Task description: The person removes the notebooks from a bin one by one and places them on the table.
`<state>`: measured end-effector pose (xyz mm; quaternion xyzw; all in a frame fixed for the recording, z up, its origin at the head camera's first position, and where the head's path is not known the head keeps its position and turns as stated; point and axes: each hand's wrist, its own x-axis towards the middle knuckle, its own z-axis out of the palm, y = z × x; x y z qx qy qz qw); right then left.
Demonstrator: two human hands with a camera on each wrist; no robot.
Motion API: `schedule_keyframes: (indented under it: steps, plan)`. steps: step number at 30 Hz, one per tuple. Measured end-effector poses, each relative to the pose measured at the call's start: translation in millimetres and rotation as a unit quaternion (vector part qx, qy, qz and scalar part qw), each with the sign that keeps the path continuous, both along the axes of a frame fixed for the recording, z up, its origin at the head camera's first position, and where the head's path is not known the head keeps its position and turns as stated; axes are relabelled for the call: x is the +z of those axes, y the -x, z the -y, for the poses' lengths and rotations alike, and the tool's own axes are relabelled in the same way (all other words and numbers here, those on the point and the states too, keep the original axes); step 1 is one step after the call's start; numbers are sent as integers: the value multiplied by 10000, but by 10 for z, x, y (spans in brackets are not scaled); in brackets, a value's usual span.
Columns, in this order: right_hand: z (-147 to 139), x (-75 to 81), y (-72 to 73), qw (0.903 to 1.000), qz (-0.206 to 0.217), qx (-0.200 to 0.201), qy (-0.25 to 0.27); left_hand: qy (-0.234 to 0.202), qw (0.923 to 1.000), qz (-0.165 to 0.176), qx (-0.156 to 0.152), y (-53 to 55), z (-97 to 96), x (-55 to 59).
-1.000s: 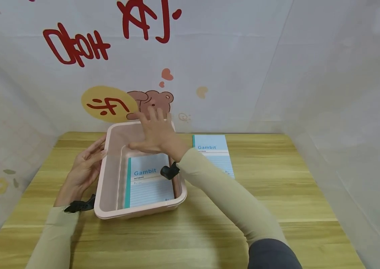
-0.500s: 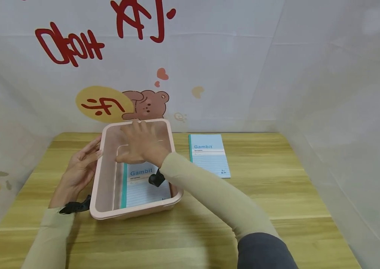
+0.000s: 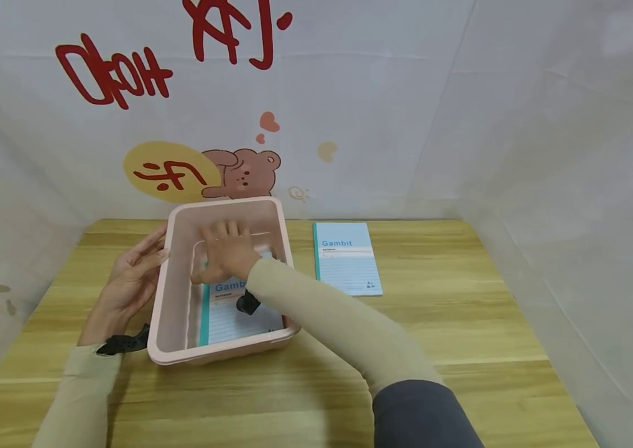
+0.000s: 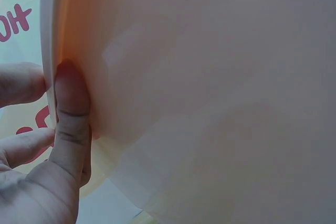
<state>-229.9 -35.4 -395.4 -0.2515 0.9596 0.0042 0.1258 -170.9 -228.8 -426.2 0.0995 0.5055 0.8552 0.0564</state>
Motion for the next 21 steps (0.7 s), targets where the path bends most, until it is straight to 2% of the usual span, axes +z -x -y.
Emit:
schedule_keyframes:
  steps: [4,10,18,21]
  plan:
    - [29,-71,-13,9994,232,-179,-166,44,10000,-20,18,-1,-14,-10]
    - [68,-140,-29,9985,314,-258,-369,48,9999,-83,36,-1,-19,-10]
    - [86,-221,-82,9959,681,-575,-151,54,10000,-21,76,-10,-6,-4]
    - [94,-228,-98,9952,704,-618,-265,68,10000,-31,57,-10,-7,-2]
